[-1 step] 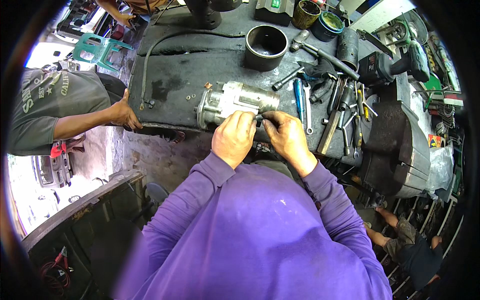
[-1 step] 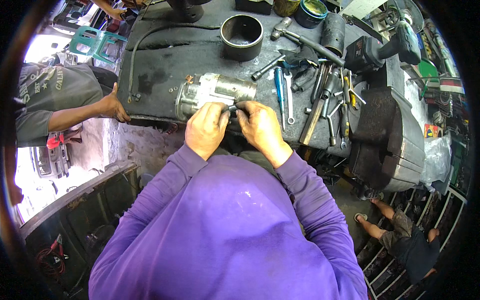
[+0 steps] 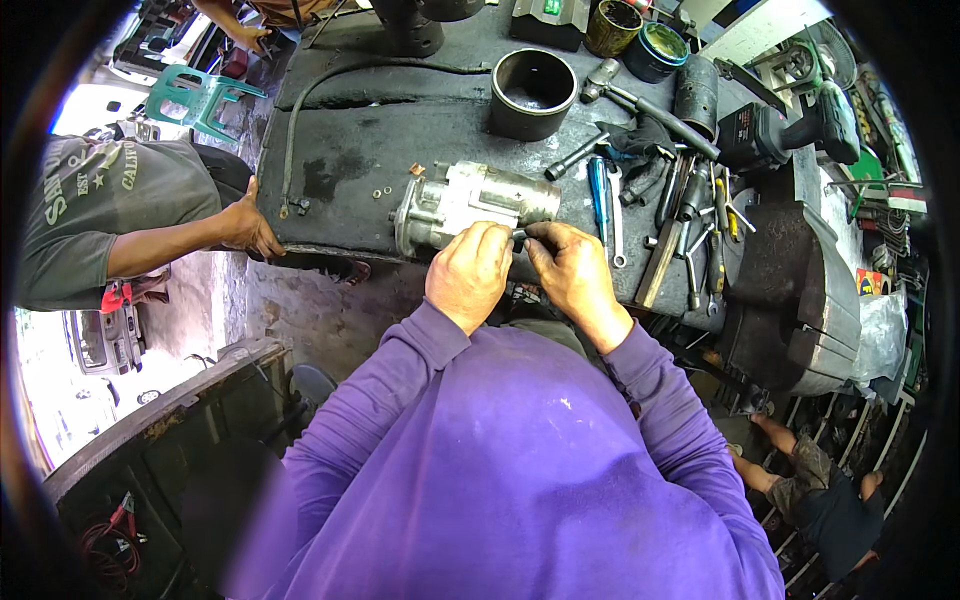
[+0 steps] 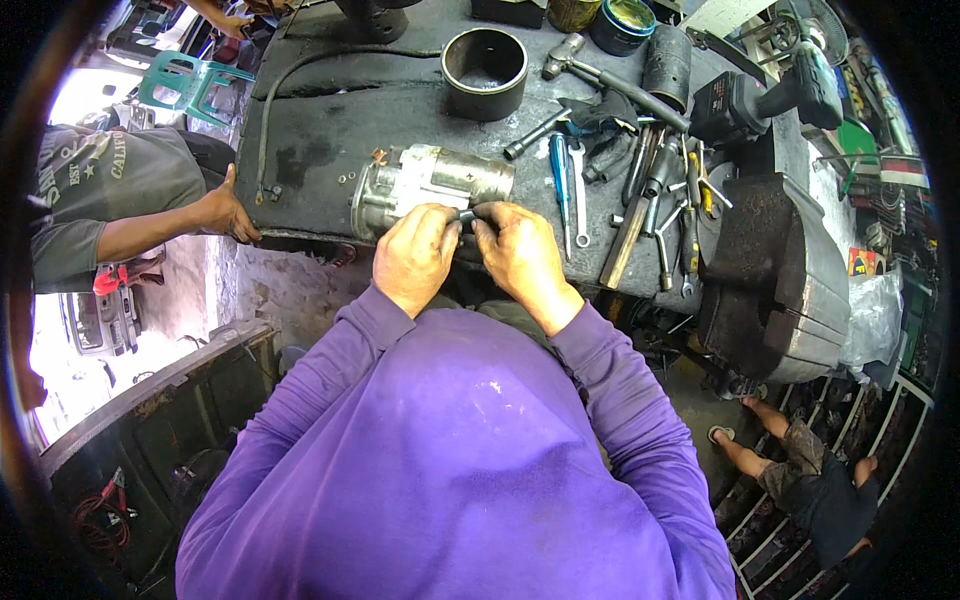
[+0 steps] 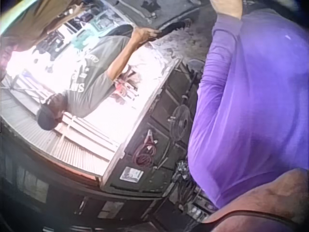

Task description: The person disassembles a cylindrical mechanical component on a workbench, removes internal parts, and then reassembles it using various hand tools. They use a screwdriver to pry open the housing, a wrench to tighten bolts, and a hammer to tap components into place.

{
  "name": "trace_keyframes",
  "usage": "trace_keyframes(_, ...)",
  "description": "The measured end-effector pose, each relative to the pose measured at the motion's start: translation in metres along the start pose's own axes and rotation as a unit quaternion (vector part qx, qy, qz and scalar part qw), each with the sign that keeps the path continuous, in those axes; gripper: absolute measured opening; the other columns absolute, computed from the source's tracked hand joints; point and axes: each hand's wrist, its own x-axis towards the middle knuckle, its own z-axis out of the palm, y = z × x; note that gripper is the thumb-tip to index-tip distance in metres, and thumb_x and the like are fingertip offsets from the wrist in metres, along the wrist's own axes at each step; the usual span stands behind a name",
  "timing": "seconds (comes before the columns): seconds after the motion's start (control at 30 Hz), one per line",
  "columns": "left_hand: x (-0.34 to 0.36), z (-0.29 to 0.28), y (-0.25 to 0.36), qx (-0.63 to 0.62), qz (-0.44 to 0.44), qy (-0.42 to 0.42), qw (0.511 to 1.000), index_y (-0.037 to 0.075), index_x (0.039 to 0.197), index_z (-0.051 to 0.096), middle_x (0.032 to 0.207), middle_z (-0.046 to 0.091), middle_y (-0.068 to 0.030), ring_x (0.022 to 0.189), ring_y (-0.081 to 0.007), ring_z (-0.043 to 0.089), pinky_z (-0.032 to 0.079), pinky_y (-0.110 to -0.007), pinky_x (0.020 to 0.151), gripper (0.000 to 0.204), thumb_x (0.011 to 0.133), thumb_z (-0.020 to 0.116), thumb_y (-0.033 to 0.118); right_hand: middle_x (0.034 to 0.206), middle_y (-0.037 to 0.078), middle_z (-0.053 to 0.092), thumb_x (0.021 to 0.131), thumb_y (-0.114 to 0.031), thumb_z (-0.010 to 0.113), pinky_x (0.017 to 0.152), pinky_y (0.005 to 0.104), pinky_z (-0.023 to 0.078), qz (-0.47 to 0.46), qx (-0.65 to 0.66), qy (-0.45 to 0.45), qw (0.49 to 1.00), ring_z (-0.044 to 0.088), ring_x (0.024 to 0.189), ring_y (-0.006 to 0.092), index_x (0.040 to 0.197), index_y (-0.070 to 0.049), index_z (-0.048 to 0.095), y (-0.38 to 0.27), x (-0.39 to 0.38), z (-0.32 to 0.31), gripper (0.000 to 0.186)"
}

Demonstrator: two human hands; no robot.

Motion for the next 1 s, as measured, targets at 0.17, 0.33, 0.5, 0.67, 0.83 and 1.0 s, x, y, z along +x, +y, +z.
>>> trace_keyframes(0.17,-0.008,0.000,-0.005,-0.127,-0.127,-0.041,0.983,0.005,0.123,0.075,0.102,0.077,-0.0131,0.081,-0.0240,0.077,0.062,-0.035,0.072,0.034,0.090,0.079,-0.001,0.104,0.022,0.078,0.096,-0.008,0.076,0.086,0.0463,0.060,-0.009,-0.020,0.050,0.999,0.076,0.097,0.0413,0.109,0.000,0.078,0.001,0.000,0.006,0.016)
trace_keyframes(0.33,-0.002,-0.010,-0.023,-0.192,-0.066,-0.046,0.978,0.006,0.122,0.076,0.108,0.080,-0.0131,0.092,-0.0273,0.079,0.062,-0.036,0.082,0.036,0.087,0.080,-0.001,0.106,0.023,0.078,0.096,-0.007,0.077,0.087,0.0470,0.060,0.009,0.000,0.040,0.999,0.076,0.098,0.0422,0.112,0.001,0.078,-0.001,0.004,0.002,0.019)
trace_keyframes(0.5,0.014,-0.004,-0.040,-0.318,-0.123,-0.113,0.933,0.004,0.129,0.071,0.110,0.080,-0.0115,0.101,-0.0186,0.078,0.063,-0.035,0.089,0.041,0.091,0.086,0.004,0.108,0.024,0.078,0.099,-0.007,0.071,0.091,0.0465,0.060,-0.008,-0.031,-0.016,0.999,0.076,0.103,0.0431,0.115,0.002,0.078,-0.005,0.016,-0.012,0.020)
trace_keyframes(0.67,0.018,0.002,-0.041,-0.336,-0.125,-0.118,0.926,0.004,0.136,0.062,0.113,0.079,-0.0134,0.110,-0.0229,0.079,0.063,-0.037,0.095,0.052,0.091,0.087,0.005,0.109,0.024,0.079,0.099,-0.008,0.068,0.092,0.0437,0.059,0.036,0.050,-0.053,0.997,0.077,0.103,0.0402,0.119,0.005,0.078,-0.015,0.026,-0.024,0.025)
trace_keyframes(0.83,0.020,0.004,-0.040,-0.329,-0.111,-0.124,0.930,0.003,0.137,0.060,0.117,0.078,-0.0155,0.112,-0.0241,0.079,0.062,-0.037,0.096,0.053,0.090,0.085,0.003,0.107,0.021,0.081,0.101,-0.014,0.075,0.088,0.0385,0.059,0.143,0.151,-0.089,0.974,0.077,0.097,0.0260,0.118,0.006,0.078,-0.023,0.030,-0.027,0.027)
trace_keyframes(1.0,0.020,0.002,-0.039,-0.349,-0.111,-0.154,0.918,0.003,0.137,0.061,0.119,0.077,-0.0134,0.113,-0.0215,0.076,0.061,-0.036,0.099,0.052,0.090,0.082,-0.002,0.107,0.015,0.082,0.102,-0.016,0.077,0.085,0.0346,0.058,0.184,0.161,-0.092,0.965,0.073,0.095,0.0163,0.120,0.007,0.078,-0.020,0.028,-0.024,0.029)
